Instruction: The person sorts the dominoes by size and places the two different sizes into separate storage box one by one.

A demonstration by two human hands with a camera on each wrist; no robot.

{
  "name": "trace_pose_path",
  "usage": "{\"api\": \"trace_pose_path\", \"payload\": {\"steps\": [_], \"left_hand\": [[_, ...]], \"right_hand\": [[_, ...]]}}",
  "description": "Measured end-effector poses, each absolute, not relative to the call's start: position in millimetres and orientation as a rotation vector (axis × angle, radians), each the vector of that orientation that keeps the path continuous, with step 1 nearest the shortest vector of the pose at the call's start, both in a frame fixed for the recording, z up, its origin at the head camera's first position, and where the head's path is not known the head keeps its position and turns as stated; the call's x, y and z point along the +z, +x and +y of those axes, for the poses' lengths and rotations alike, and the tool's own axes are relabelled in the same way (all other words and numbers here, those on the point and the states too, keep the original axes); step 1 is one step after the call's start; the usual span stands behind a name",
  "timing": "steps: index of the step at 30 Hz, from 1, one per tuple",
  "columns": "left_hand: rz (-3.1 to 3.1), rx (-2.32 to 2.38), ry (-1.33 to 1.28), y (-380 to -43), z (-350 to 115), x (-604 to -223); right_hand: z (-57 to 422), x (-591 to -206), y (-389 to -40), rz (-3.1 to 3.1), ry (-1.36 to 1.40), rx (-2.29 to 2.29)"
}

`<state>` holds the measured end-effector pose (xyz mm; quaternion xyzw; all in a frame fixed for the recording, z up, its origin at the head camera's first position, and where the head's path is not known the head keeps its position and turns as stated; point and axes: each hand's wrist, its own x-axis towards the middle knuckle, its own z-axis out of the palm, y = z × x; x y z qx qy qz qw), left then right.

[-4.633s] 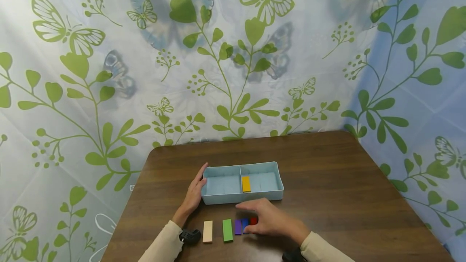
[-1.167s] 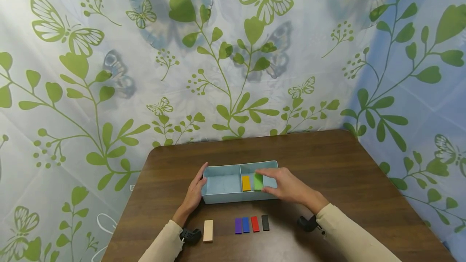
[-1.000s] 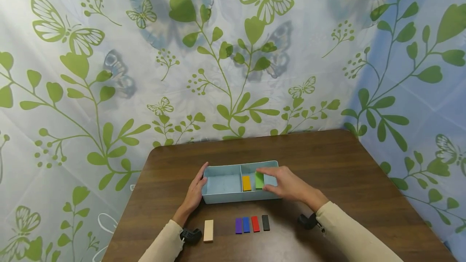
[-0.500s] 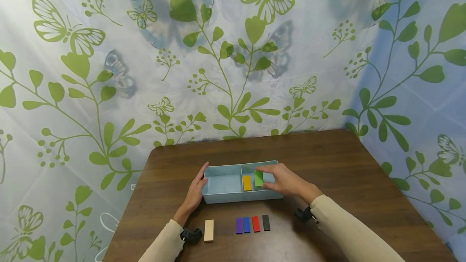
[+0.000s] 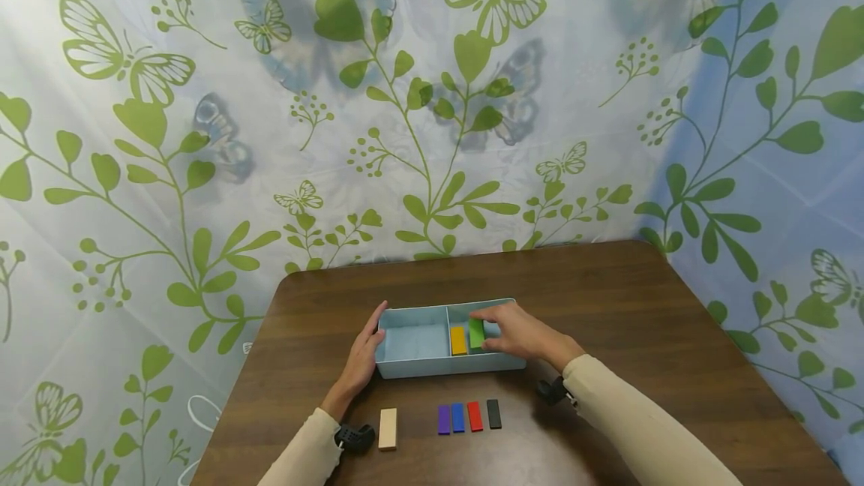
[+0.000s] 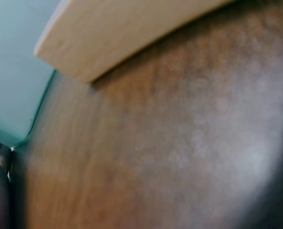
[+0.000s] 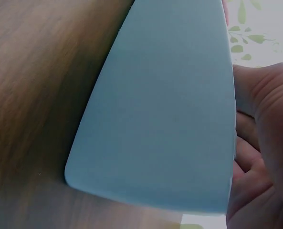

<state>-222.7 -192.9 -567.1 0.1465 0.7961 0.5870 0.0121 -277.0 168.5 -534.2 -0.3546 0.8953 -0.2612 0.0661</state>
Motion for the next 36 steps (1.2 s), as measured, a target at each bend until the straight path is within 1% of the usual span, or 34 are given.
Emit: {"api": "trace_pose_path", "payload": {"steps": [18,36], "left_hand": [[2.505,1.800,0.442,-221,-193,-566],[2.496,1.829,0.445,-222,-192,-568]], "right_hand": [[151,-541,-290,2.669,-1.147,-0.658],[140,-539,-291,2.661,-1.172,-0.540]]}}
